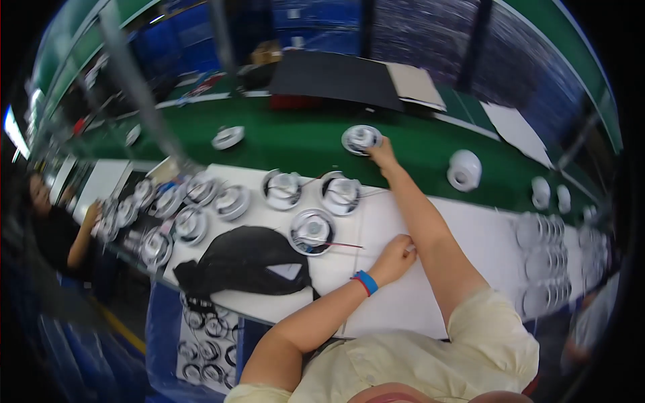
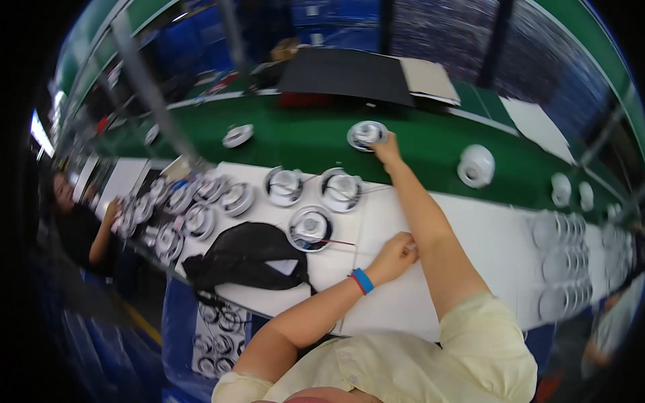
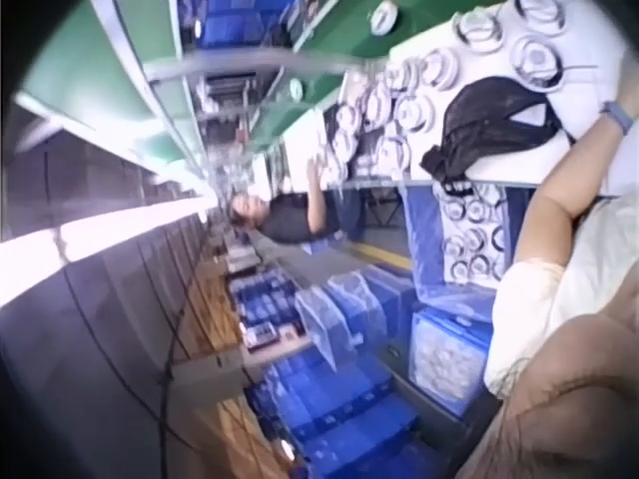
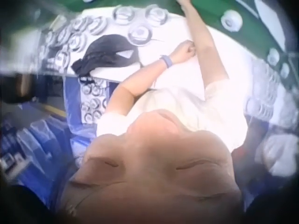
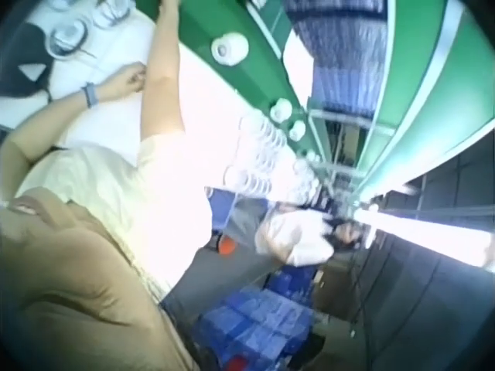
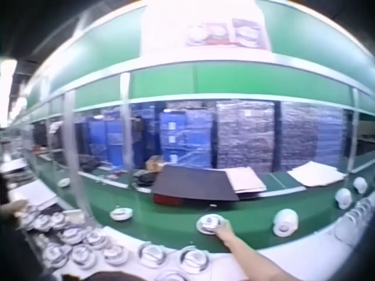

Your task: Manually assemble circular electronic components by placing a metal internal ring into a white plastic housing and snapping them together.

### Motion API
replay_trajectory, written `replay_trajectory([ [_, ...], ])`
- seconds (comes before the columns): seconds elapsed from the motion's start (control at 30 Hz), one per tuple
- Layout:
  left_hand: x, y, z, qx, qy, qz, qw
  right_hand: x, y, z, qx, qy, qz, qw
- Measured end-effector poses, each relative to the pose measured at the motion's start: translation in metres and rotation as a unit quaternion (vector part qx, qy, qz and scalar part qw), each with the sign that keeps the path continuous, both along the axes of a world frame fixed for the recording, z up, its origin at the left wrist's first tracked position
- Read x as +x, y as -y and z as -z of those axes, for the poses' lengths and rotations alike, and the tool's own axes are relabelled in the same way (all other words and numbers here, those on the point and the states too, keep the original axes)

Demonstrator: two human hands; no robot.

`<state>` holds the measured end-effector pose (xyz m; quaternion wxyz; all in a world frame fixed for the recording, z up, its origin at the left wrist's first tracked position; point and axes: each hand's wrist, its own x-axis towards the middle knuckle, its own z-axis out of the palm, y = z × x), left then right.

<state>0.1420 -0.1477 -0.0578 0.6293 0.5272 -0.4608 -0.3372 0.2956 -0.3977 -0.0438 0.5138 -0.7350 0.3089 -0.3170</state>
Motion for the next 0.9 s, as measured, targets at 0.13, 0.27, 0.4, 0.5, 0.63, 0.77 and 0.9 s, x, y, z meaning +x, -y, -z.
replay_trajectory([
  [0.13,-0.009,0.009,0.022,-0.060,0.150,-0.022,0.987,-0.036,0.037,0.005,0.126,0.025,-0.012,0.992],
  [0.27,-0.017,-0.003,-0.005,-0.022,0.082,-0.048,0.995,-0.147,0.055,-0.002,0.208,0.138,-0.041,0.968],
  [0.4,-0.019,-0.022,-0.040,0.003,0.029,-0.077,0.997,-0.264,-0.005,-0.031,0.187,0.046,-0.047,0.980],
  [0.5,-0.027,-0.024,-0.042,-0.144,0.207,-0.234,0.939,-0.320,-0.071,-0.034,0.202,-0.037,-0.059,0.977],
  [0.63,-0.059,-0.024,-0.078,-0.162,0.210,-0.131,0.955,-0.357,-0.126,-0.014,0.275,0.003,-0.148,0.950],
  [0.77,-0.101,-0.027,-0.100,-0.209,0.294,-0.078,0.929,-0.356,-0.193,-0.032,0.309,0.160,-0.052,0.936],
  [0.9,-0.112,-0.025,-0.093,-0.230,0.411,-0.115,0.875,-0.391,-0.154,-0.089,-0.044,-0.198,0.185,0.962],
])
